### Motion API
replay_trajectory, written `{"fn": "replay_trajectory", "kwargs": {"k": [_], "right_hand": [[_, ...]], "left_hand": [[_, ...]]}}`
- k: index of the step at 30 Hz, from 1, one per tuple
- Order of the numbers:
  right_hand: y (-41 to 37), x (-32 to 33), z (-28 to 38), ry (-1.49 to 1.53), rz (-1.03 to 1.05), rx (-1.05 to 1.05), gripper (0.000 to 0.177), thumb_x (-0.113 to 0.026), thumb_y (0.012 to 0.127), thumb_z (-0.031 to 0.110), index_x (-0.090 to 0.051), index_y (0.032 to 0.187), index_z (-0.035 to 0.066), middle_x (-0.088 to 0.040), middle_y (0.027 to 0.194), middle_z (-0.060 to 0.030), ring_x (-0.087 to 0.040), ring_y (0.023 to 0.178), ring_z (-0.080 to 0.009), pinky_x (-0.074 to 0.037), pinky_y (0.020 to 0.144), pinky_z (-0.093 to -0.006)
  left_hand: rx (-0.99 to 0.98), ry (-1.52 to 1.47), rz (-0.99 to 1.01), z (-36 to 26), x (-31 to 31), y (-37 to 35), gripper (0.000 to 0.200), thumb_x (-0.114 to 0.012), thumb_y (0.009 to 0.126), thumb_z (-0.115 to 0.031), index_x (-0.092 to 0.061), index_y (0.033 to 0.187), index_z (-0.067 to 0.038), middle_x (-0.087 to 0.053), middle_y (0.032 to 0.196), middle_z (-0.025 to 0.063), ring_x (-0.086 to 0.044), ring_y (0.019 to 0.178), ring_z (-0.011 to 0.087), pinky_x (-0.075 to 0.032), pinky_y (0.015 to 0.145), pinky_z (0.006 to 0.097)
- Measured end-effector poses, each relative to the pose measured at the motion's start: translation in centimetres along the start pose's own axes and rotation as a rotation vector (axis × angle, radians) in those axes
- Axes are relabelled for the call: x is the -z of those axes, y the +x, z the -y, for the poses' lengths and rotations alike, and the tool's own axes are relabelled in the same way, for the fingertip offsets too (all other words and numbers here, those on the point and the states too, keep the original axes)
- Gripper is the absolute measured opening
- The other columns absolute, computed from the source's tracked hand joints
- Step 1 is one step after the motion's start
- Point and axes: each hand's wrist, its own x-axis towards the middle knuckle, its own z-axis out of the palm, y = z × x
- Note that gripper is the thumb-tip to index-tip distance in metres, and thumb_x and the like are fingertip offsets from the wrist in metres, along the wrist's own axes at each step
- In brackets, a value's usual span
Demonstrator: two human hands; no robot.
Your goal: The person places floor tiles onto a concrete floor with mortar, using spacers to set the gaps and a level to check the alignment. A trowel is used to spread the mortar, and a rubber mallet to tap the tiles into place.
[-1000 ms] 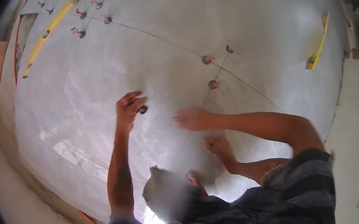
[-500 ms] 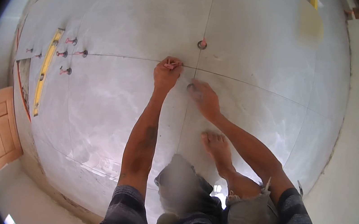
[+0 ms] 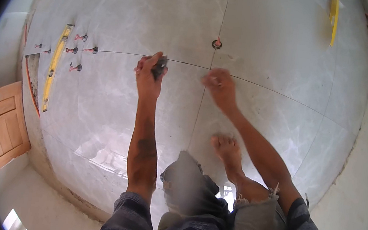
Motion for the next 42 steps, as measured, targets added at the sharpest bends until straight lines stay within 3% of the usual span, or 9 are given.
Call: {"fn": "replay_trajectory", "kwargs": {"k": [3,6,9,13,20,33,36,39,42], "right_hand": [[2.8,3.2,-2.2,-0.104,0.036,-0.13,0.021,-0.072,0.079,0.02,-0.065,0.09,0.004,-0.061,0.104,-0.0112,-0.06,0.097,-0.0288,-0.05,0.078,-0.0372],[5.7,2.3,-3.0,-0.148,0.008,0.055,0.022,-0.074,0.081,0.013,-0.063,0.094,-0.001,-0.053,0.12,-0.0112,-0.064,0.087,-0.0163,-0.053,0.072,-0.0299],[7.9,0.8,-2.5,-0.248,-0.04,0.097,0.024,-0.074,0.078,0.02,-0.067,0.095,0.004,-0.057,0.119,-0.0157,-0.06,0.106,-0.0297,-0.05,0.085,-0.0395],[9.1,-0.9,-4.3,-0.081,-0.038,0.154,0.019,-0.068,0.085,0.007,-0.064,0.101,-0.002,-0.057,0.121,-0.0103,-0.066,0.09,-0.0183,-0.055,0.076,-0.0254],[9.6,-1.9,-4.5,-0.305,-0.195,0.379,0.014,-0.068,0.085,0.009,-0.067,0.096,0.001,-0.063,0.105,-0.0099,-0.065,0.09,-0.0246,-0.052,0.075,-0.0332],[9.5,-1.5,-1.6,-0.281,-0.155,0.182,0.011,-0.061,0.09,0.014,-0.062,0.096,0.005,-0.06,0.104,-0.0081,-0.062,0.087,-0.0304,-0.051,0.072,-0.0367],[11.9,-1.5,1.8,-0.232,-0.181,0.266,0.012,-0.061,0.09,0.007,-0.058,0.091,-0.005,-0.059,0.093,-0.0075,-0.062,0.072,-0.0232,-0.05,0.066,-0.0269],[11.9,-1.8,6.4,-0.183,-0.148,0.342,0.013,-0.064,0.089,0.015,-0.062,0.09,0.002,-0.062,0.098,-0.008,-0.064,0.081,-0.0235,-0.049,0.068,-0.0316],[9.4,-2.2,5.9,0.157,-0.009,0.046,0.011,-0.063,0.09,0.012,-0.061,0.087,0.002,-0.059,0.084,-0.0005,-0.057,0.069,-0.009,-0.044,0.06,-0.0242]], "left_hand": [[0.247,-0.374,-0.146,-1.8,0.9,-3.2,0.008,-0.066,0.085,-0.015,-0.059,0.088,-0.01,-0.064,0.088,0.0072,-0.061,0.086,0.0162,-0.048,0.061,0.0316],[0.367,-0.421,-0.051,1.4,4.5,-6.0,0.011,-0.064,0.088,-0.017,-0.057,0.092,-0.01,-0.064,0.091,0.0082,-0.062,0.084,0.0177,-0.049,0.061,0.0328],[0.415,-0.383,-0.032,5.4,7.4,-8.8,0.014,-0.064,0.089,-0.021,-0.057,0.094,-0.011,-0.063,0.092,0.0093,-0.061,0.082,0.0192,-0.05,0.061,0.0339],[0.376,-0.377,-0.175,5.5,8.4,-10.4,0.014,-0.06,0.09,-0.02,-0.055,0.097,-0.008,-0.062,0.09,0.0078,-0.06,0.082,0.0184,-0.051,0.061,0.034],[0.357,-0.381,-0.283,5.5,9.8,-11.5,0.01,-0.062,0.085,-0.015,-0.059,0.092,-0.01,-0.059,0.092,0.0038,-0.056,0.087,0.0171,-0.049,0.067,0.0353],[0.393,-0.528,-0.26,3.5,8.0,-13.9,0.007,-0.064,0.086,-0.01,-0.058,0.089,-0.01,-0.065,0.087,0.005,-0.061,0.082,0.0173,-0.048,0.063,0.0342],[0.403,-0.484,-0.221,3.3,7.2,-14.0,0.006,-0.063,0.087,-0.011,-0.057,0.089,-0.01,-0.064,0.088,0.0055,-0.061,0.083,0.0182,-0.047,0.062,0.0347],[0.389,-0.482,-0.204,2.8,6.8,-12.7,0.005,-0.062,0.088,-0.011,-0.057,0.089,-0.01,-0.065,0.088,0.0058,-0.061,0.085,0.0193,-0.047,0.065,0.0369],[0.351,-0.482,-0.315,1.1,7.7,-13.9,0.007,-0.062,0.088,-0.012,-0.056,0.091,-0.012,-0.064,0.092,0.005,-0.062,0.09,0.0216,-0.049,0.069,0.0412]]}}
